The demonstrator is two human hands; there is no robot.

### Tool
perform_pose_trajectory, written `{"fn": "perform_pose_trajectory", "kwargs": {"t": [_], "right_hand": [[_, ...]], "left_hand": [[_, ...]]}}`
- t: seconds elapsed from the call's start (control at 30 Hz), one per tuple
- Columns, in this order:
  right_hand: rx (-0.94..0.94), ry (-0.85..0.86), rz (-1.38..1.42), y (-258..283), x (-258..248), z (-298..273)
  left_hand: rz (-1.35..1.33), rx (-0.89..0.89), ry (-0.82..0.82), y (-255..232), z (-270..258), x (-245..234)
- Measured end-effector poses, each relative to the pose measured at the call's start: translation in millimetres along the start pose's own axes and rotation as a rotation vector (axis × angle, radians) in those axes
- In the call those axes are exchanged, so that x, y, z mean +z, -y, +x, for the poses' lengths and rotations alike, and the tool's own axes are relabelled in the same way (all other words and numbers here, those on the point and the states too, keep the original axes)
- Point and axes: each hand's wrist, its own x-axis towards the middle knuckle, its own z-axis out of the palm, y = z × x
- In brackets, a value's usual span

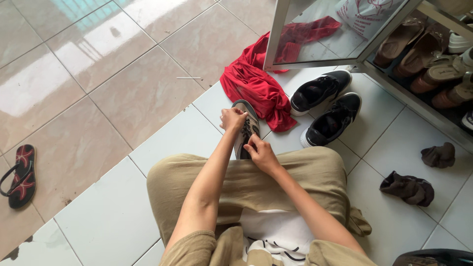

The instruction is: The person sits on the floor and cleans a brown shoe using a red cloth and a dark sock. They wipe the exterior surfaces of the shoe, then use the sock to clean the interior before placing the shoe back on a shelf.

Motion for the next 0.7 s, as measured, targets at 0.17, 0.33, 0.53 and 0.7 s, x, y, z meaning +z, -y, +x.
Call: {"fn": "perform_pose_trajectory", "kwargs": {"t": [0.17,0.33,0.53,0.7], "right_hand": [[0.015,-0.016,-0.035,1,3,-5],[-0.097,-0.025,-0.087,-1,9,-9],[-0.009,-0.019,-0.068,-11,8,-18],[0.368,-0.189,0.399,-39,0,-27]], "left_hand": [[-0.037,-0.150,-0.060,-5,-1,6],[-0.228,-0.446,-0.122,5,9,26],[-0.270,-0.105,-0.192,51,15,45],[-0.490,-0.036,0.012,102,18,10]]}}
